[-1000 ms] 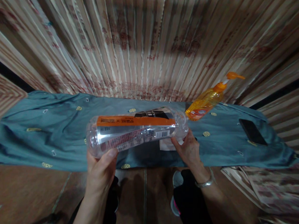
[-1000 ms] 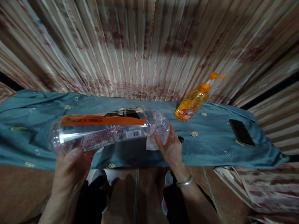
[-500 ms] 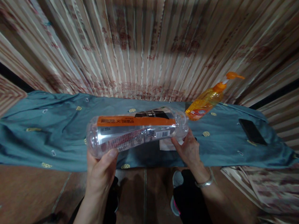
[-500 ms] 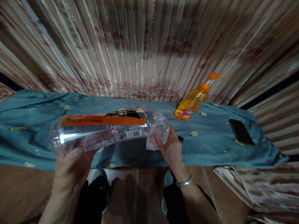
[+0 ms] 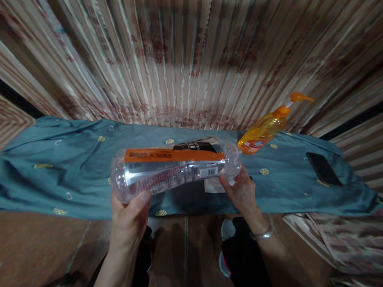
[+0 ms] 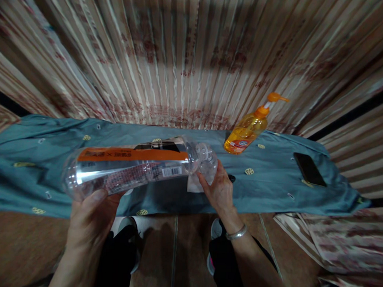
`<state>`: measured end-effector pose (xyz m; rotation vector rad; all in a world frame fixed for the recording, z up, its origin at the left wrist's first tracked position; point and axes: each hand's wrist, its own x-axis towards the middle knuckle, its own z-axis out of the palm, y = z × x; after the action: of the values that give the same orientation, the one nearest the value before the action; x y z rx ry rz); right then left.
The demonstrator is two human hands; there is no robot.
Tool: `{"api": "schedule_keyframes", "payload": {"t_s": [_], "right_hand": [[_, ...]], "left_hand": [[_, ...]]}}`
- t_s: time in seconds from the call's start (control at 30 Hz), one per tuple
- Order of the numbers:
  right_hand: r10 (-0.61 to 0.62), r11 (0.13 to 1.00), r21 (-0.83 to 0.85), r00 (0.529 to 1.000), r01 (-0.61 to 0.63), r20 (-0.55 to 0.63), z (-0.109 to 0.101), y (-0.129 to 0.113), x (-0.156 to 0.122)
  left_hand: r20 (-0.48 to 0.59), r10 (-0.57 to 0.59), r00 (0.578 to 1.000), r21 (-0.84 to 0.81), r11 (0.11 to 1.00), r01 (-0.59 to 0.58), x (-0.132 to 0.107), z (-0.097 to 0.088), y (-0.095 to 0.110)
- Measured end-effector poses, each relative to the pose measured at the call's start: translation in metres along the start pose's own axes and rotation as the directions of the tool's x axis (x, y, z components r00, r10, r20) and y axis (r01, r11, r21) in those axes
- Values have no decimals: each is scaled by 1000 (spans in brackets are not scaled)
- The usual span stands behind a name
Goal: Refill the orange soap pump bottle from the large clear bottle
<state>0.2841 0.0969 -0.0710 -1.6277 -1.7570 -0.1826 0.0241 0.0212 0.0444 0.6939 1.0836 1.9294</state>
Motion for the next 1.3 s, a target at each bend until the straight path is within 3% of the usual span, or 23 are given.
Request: {"api": "schedule_keyframes", "payload": {"t_s": [0.43, 1.3], "right_hand": [[-54, 998, -28, 998, 54, -20, 2, 3, -2], [-48, 999, -3, 999, 49, 19, -1, 2, 0]], "left_hand": [[-6, 6, 1000, -23, 1000, -6, 1, 0, 0], [22, 26, 999, -11, 1000, -26, 0, 2, 2]]}}
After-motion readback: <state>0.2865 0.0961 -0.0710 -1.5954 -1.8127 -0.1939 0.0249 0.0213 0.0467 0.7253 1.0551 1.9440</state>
